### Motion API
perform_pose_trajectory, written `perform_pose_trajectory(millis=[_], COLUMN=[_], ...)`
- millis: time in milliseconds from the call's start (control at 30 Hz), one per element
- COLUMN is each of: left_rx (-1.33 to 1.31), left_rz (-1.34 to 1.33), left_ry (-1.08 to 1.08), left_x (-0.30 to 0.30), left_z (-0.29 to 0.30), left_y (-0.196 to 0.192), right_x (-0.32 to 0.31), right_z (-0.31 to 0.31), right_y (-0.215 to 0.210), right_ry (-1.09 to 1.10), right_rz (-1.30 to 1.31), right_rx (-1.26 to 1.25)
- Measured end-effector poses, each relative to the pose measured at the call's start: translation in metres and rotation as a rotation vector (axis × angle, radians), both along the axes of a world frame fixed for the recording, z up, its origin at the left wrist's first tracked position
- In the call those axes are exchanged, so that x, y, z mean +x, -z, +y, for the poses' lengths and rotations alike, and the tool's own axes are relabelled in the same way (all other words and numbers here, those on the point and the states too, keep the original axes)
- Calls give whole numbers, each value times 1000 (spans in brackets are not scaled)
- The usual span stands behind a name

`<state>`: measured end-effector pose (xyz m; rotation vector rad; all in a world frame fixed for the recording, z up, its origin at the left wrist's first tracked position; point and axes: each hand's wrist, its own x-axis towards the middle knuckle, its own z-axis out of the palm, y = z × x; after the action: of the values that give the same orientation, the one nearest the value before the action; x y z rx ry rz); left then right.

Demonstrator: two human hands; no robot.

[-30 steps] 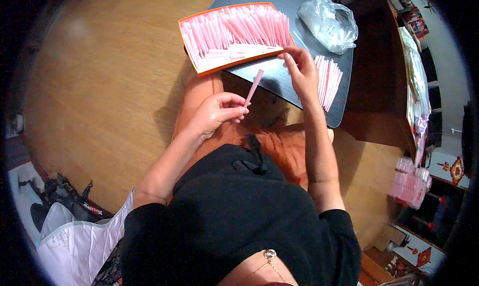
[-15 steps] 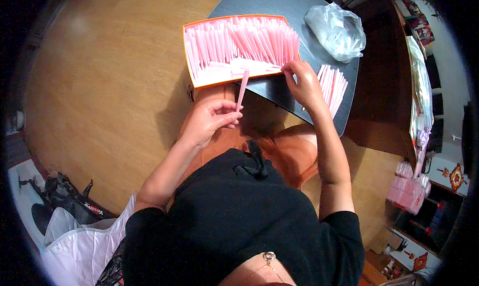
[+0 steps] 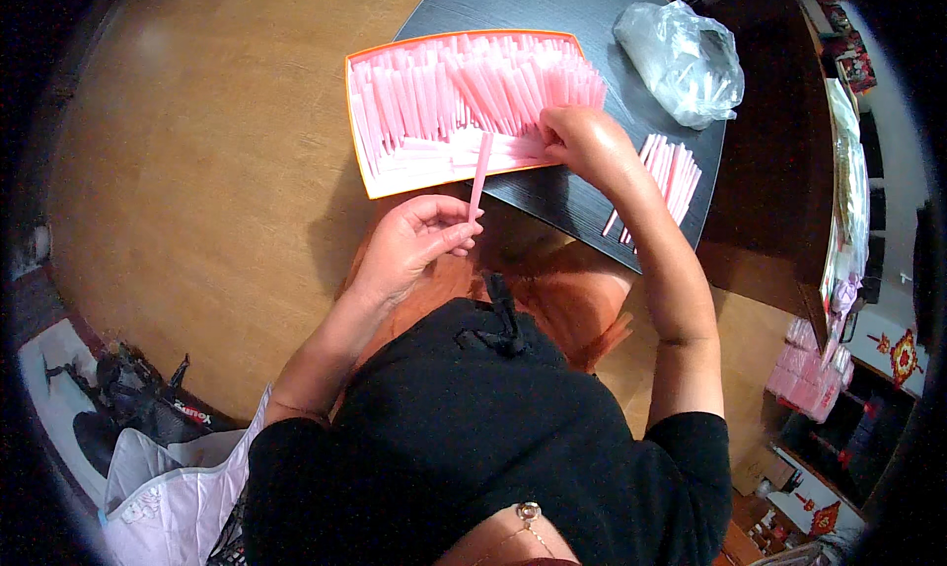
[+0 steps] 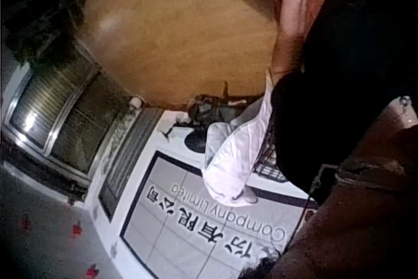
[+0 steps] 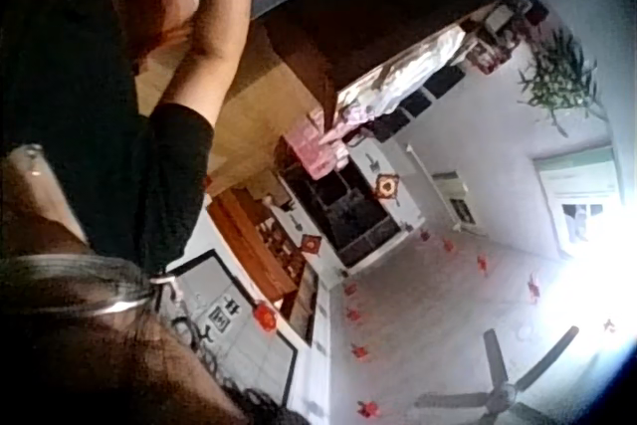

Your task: The person sits at a table and repeatedly takes pink plastic straws from a box, inserts one into another to form a longer straw, and places the assembled straws on the table.

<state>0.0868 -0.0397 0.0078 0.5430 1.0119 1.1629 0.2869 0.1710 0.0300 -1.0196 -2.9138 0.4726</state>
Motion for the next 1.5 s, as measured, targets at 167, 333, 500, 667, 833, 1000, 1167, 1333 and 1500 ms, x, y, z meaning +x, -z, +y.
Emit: perform_pose_trajectory(millis=[167, 333, 500, 667, 833, 1000, 1167, 1333, 1500], left_rx=[-21, 6, 24, 33, 50, 70, 114, 114, 198], left_rz=[10, 58, 85, 109, 147, 180, 212, 231, 372], left_ry=[8, 8, -9, -2, -1, 11, 6, 7, 4], left_x=[-1, 1, 3, 2, 2, 1, 3, 0, 0], left_z=[-1, -4, -8, -10, -11, -10, -9, -10, -10], left_y=[-6, -7, -6, -9, -12, -5, -5, -4, -5], right_x=[-2, -5, -7, -7, -2, 3, -3, 2, -4], right_z=[0, 5, 4, 4, 3, 5, 3, 1, -24], right_y=[0, 0, -2, 1, -6, 0, 2, -12, -55], right_ry=[-49, -40, -85, -84, -77, -79, -77, -42, 147], right_rz=[-25, -74, -95, -98, 3, -18, -72, 44, 430], right_rx=[22, -38, 3, 28, -41, -2, 24, -60, -376])
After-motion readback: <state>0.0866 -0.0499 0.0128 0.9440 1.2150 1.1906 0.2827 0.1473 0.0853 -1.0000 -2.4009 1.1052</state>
